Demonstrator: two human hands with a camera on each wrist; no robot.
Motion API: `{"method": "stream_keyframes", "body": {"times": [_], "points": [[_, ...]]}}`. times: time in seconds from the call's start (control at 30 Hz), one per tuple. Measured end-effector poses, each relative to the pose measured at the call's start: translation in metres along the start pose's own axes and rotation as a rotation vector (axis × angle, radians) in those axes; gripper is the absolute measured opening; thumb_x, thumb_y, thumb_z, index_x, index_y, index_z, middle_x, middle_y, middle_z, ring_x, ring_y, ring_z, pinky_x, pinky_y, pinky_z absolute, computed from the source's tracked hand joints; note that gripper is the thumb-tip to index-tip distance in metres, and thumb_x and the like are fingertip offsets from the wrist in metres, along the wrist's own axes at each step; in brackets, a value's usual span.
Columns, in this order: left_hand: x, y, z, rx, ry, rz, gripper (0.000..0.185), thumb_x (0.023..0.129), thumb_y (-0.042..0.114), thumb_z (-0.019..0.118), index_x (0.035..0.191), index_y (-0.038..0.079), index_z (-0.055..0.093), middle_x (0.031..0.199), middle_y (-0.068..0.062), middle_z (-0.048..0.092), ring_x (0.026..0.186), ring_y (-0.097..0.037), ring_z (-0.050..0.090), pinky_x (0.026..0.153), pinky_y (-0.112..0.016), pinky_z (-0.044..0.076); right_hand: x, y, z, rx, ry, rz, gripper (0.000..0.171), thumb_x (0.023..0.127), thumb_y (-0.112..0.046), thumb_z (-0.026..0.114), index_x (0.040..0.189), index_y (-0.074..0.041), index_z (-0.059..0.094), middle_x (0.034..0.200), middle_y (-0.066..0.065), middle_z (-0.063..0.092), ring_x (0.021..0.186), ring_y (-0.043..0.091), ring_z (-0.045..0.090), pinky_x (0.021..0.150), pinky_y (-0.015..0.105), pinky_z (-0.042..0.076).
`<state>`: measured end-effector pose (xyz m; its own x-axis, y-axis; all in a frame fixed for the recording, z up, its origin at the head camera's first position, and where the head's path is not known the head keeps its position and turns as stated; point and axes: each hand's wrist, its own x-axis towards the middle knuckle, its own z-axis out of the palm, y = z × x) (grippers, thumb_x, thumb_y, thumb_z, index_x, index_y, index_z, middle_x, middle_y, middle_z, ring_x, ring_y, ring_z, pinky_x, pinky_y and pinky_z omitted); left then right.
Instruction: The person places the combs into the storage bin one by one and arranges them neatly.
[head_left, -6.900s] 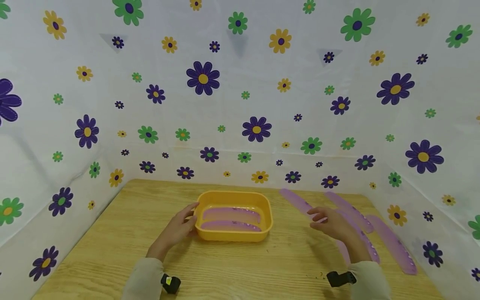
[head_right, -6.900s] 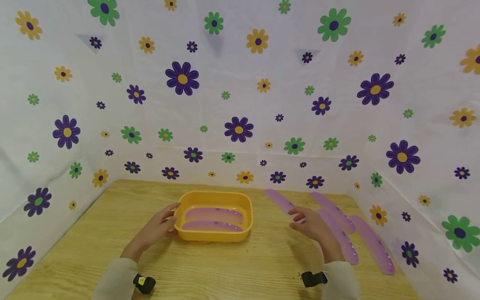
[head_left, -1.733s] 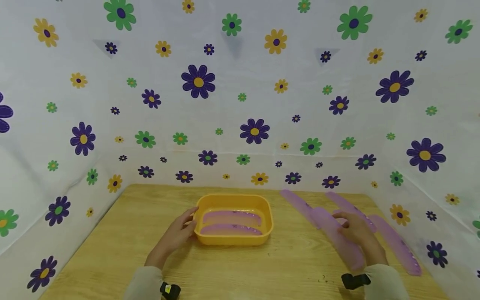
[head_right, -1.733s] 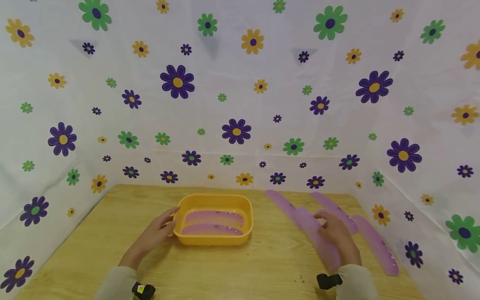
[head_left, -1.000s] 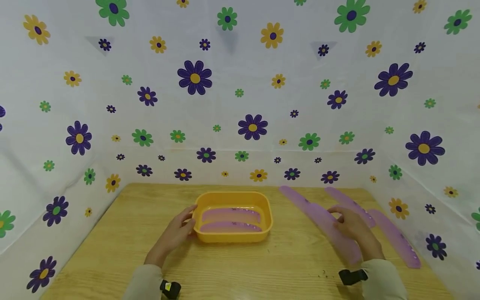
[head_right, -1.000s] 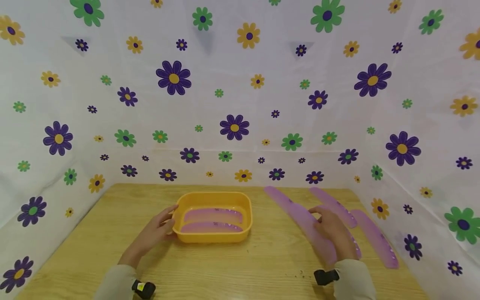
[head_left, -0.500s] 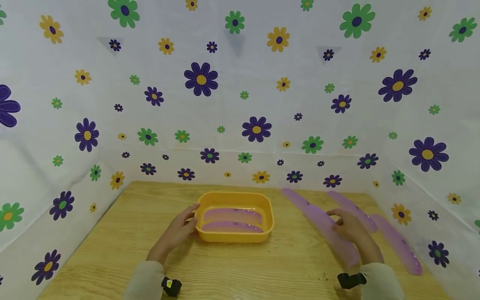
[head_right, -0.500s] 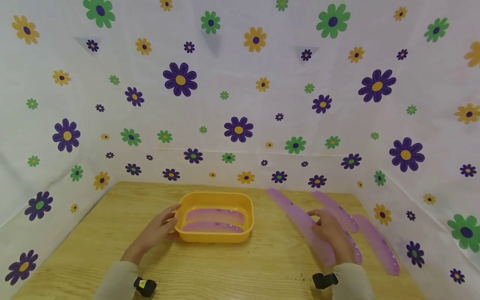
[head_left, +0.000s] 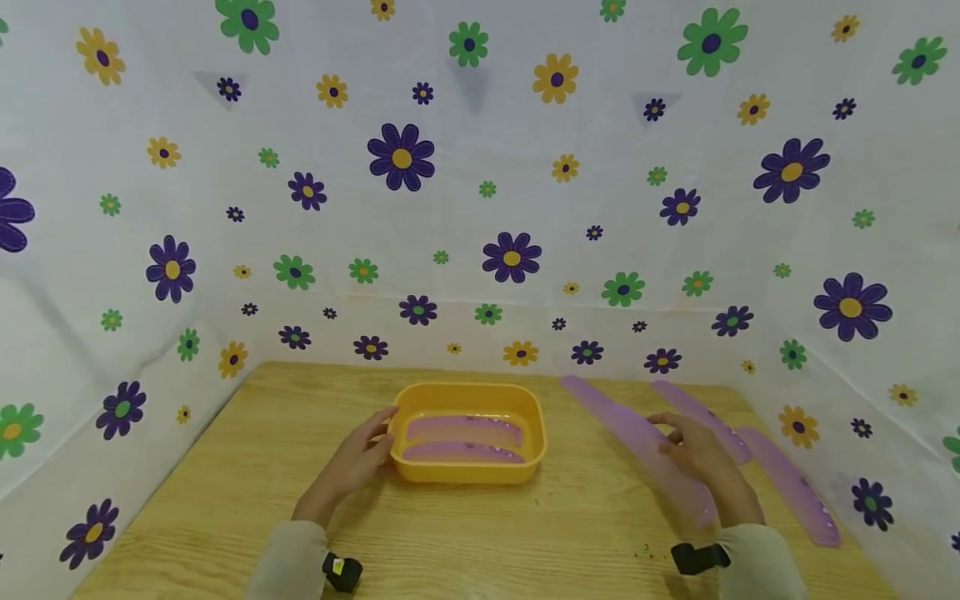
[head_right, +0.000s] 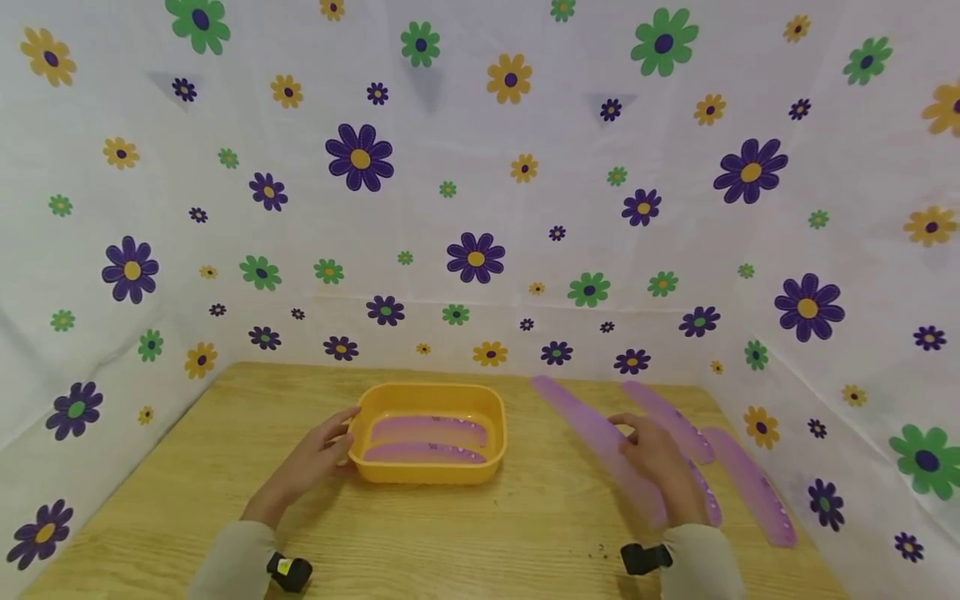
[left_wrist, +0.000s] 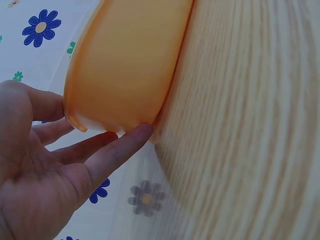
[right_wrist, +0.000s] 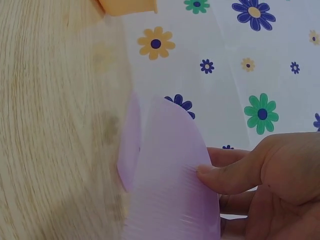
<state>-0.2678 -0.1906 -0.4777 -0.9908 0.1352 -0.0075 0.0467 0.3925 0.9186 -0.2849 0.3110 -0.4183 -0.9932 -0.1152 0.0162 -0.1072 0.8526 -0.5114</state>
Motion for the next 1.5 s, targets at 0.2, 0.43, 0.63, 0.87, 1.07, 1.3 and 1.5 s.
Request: {"method": "stream_keyframes", "body": {"times": [0.2, 0.43, 0.63, 0.87, 1.07, 1.3, 1.5], "points": [[0.000, -0.002, 0.001, -0.003, 0.004, -0.006, 0.052, 0.110, 0.012, 0.045, 0.161, 0.010, 0.033, 0.157, -0.030, 0.041, 0.134, -0.048, 0.056, 0.094, -0.047, 0.062, -0.001, -0.005, 0.000, 0.003, -0.008, -0.050, 0.039, 0.096, 0.001, 0.062, 0.135, 0.002, 0.061, 0.097, 0.022, 0.071, 0.081, 0.025, 0.061, 0.064, 0.032, 0.048], [0.001, -0.002, 0.002, -0.001, 0.014, -0.003, 0.052, 0.111, 0.014, 0.045, 0.161, 0.012, 0.034, 0.156, -0.030, 0.043, 0.133, -0.047, 0.057, 0.093, -0.046, 0.063, 0.002, -0.013, 0.006, -0.002, 0.029, -0.127, 0.036, 0.095, 0.003, 0.063, 0.131, 0.002, 0.063, 0.088, 0.015, 0.070, 0.073, 0.020, 0.056, 0.061, 0.029, 0.044], [-0.002, -0.002, 0.002, 0.014, 0.011, -0.020, 0.052, 0.111, 0.013, 0.044, 0.161, 0.012, 0.033, 0.157, -0.029, 0.042, 0.134, -0.047, 0.057, 0.093, -0.045, 0.063, 0.008, -0.026, 0.011, 0.010, 0.004, -0.132, 0.038, 0.095, 0.004, 0.062, 0.133, 0.005, 0.062, 0.087, 0.015, 0.068, 0.074, 0.020, 0.058, 0.063, 0.030, 0.045], [-0.001, -0.002, 0.001, -0.011, 0.000, -0.008, 0.052, 0.111, 0.013, 0.043, 0.162, 0.010, 0.032, 0.157, -0.030, 0.041, 0.134, -0.047, 0.056, 0.095, -0.047, 0.062, 0.017, -0.043, 0.008, 0.003, -0.006, -0.168, 0.038, 0.095, 0.006, 0.062, 0.134, 0.004, 0.062, 0.092, 0.020, 0.070, 0.077, 0.022, 0.062, 0.064, 0.032, 0.048], [0.000, 0.000, 0.001, 0.004, 0.007, -0.019, 0.052, 0.111, 0.014, 0.044, 0.162, 0.012, 0.033, 0.158, -0.028, 0.041, 0.134, -0.046, 0.056, 0.096, -0.046, 0.062, 0.025, -0.057, 0.008, -0.014, -0.006, -0.205, 0.039, 0.094, 0.007, 0.060, 0.133, 0.003, 0.063, 0.088, 0.017, 0.068, 0.073, 0.020, 0.056, 0.062, 0.030, 0.045], [0.001, 0.001, -0.001, 0.021, 0.004, -0.015, 0.052, 0.111, 0.015, 0.044, 0.162, 0.012, 0.032, 0.159, -0.028, 0.040, 0.135, -0.047, 0.055, 0.097, -0.046, 0.061, 0.032, -0.075, 0.008, -0.071, -0.031, -0.206, 0.042, 0.092, 0.008, 0.059, 0.133, -0.001, 0.065, 0.098, 0.022, 0.069, 0.078, 0.025, 0.059, 0.066, 0.034, 0.050], [0.001, -0.001, -0.002, 0.008, -0.015, -0.008, 0.053, 0.112, 0.015, 0.042, 0.163, 0.011, 0.030, 0.159, -0.029, 0.039, 0.136, -0.048, 0.054, 0.097, -0.046, 0.061, 0.036, -0.090, 0.010, -0.060, -0.074, -0.176, 0.045, 0.092, 0.009, 0.057, 0.135, -0.004, 0.065, 0.101, 0.020, 0.071, 0.084, 0.026, 0.062, 0.070, 0.036, 0.054]]}}
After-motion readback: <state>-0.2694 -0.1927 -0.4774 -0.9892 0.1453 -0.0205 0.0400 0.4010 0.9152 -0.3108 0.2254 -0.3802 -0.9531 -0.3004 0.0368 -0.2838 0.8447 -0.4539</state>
